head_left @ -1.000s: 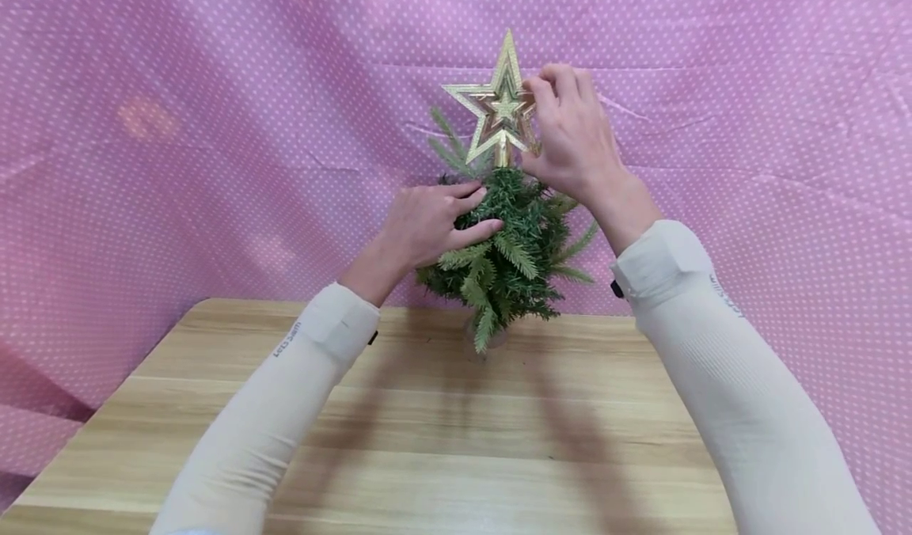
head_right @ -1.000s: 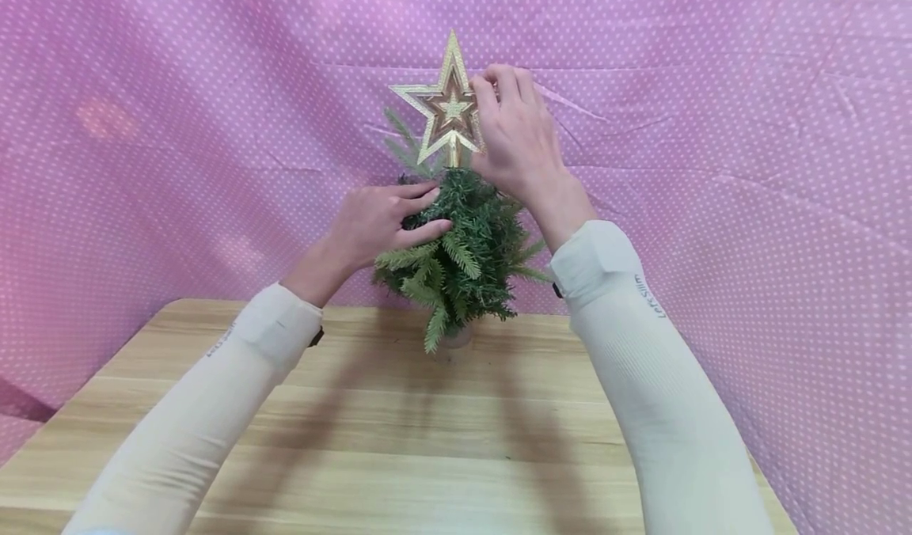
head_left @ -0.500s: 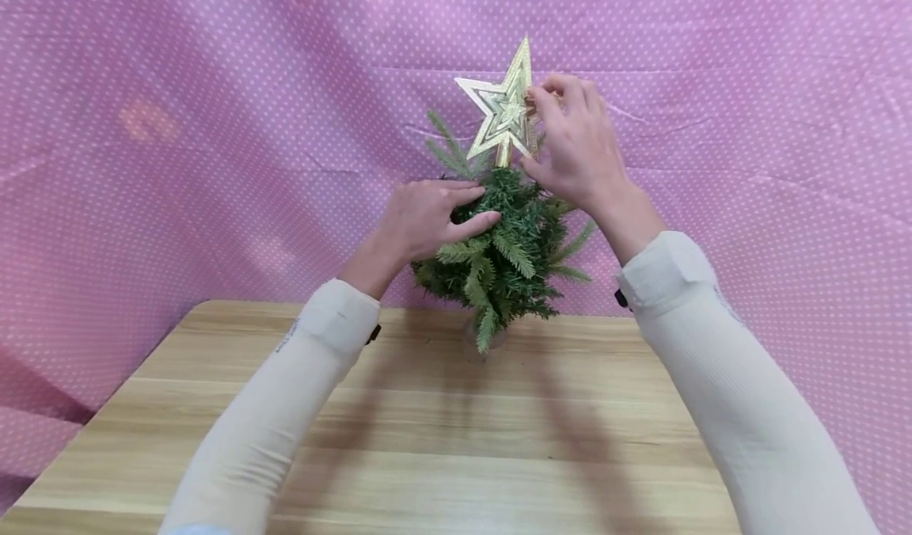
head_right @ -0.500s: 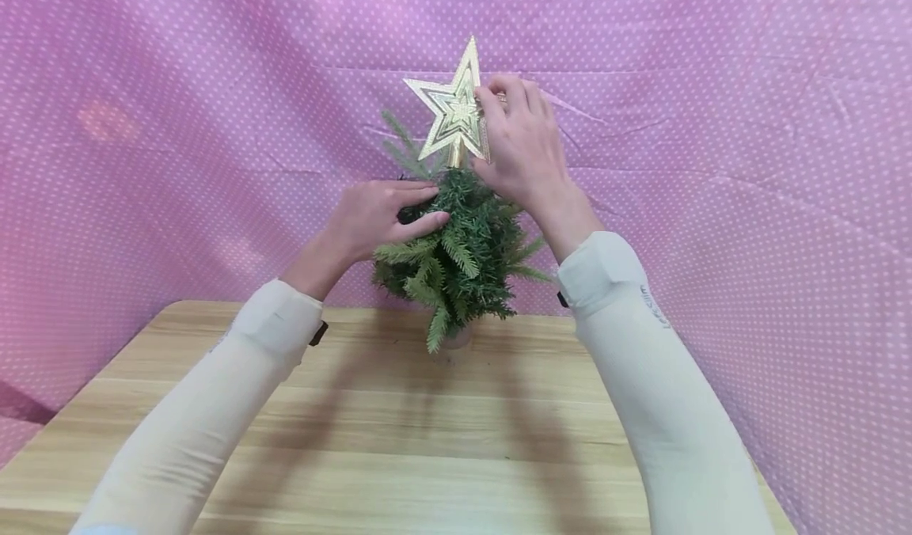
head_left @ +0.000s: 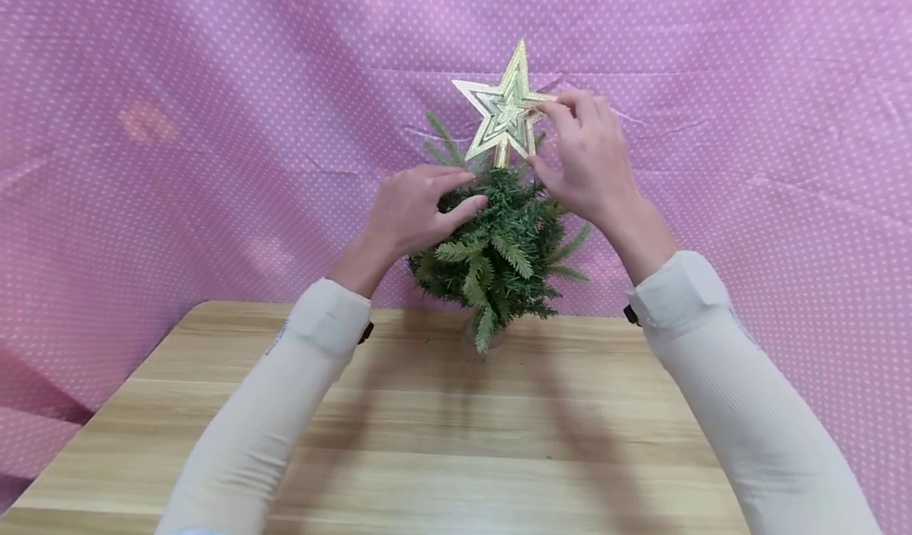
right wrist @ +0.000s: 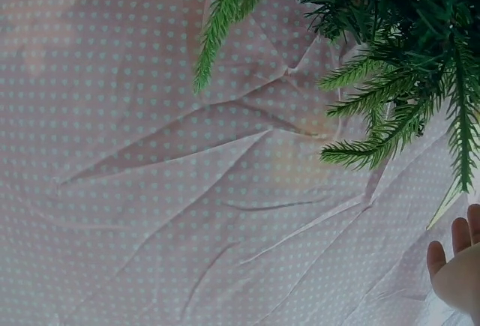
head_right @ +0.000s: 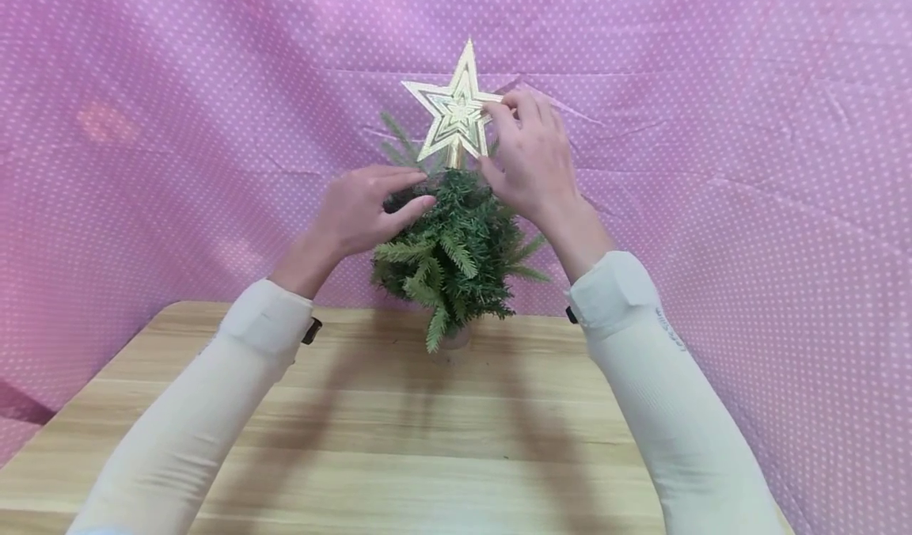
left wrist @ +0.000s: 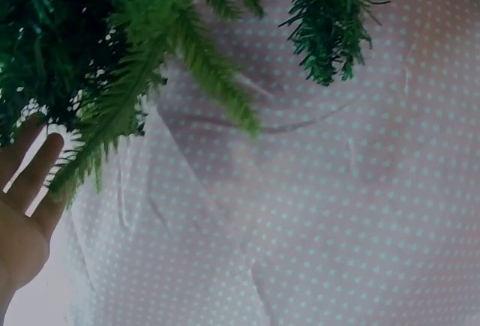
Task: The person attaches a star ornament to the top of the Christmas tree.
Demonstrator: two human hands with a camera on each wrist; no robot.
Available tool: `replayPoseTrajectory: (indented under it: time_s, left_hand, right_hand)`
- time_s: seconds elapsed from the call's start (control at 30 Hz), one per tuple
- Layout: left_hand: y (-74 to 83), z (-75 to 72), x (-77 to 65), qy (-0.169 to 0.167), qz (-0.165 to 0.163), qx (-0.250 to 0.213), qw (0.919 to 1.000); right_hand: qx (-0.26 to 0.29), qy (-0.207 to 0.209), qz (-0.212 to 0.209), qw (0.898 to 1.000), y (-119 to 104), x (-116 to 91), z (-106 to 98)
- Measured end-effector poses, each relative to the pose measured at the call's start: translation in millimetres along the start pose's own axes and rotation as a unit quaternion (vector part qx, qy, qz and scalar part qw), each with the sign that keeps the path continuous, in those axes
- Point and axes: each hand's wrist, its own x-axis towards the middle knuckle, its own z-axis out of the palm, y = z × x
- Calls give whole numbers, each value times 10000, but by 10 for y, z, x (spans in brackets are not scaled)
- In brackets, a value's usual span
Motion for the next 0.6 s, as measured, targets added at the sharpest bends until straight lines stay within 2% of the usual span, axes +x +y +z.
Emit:
replayPoseTrajectory:
  time_s: [0.27, 0.47, 0.6]
  left_hand:
    - [-13, -132, -30, 223, -142, 34, 9996]
    - [-92, -209, -115, 334, -359, 23, 9988]
    - [-136, -250, -180, 257, -529, 77, 9982]
  right_hand:
    - [191, -40, 546, 9983, 55, -89, -188]
    - [195, 14, 639, 9978, 99, -214, -265]
    - [201, 3, 733, 9971, 136, -317, -267]
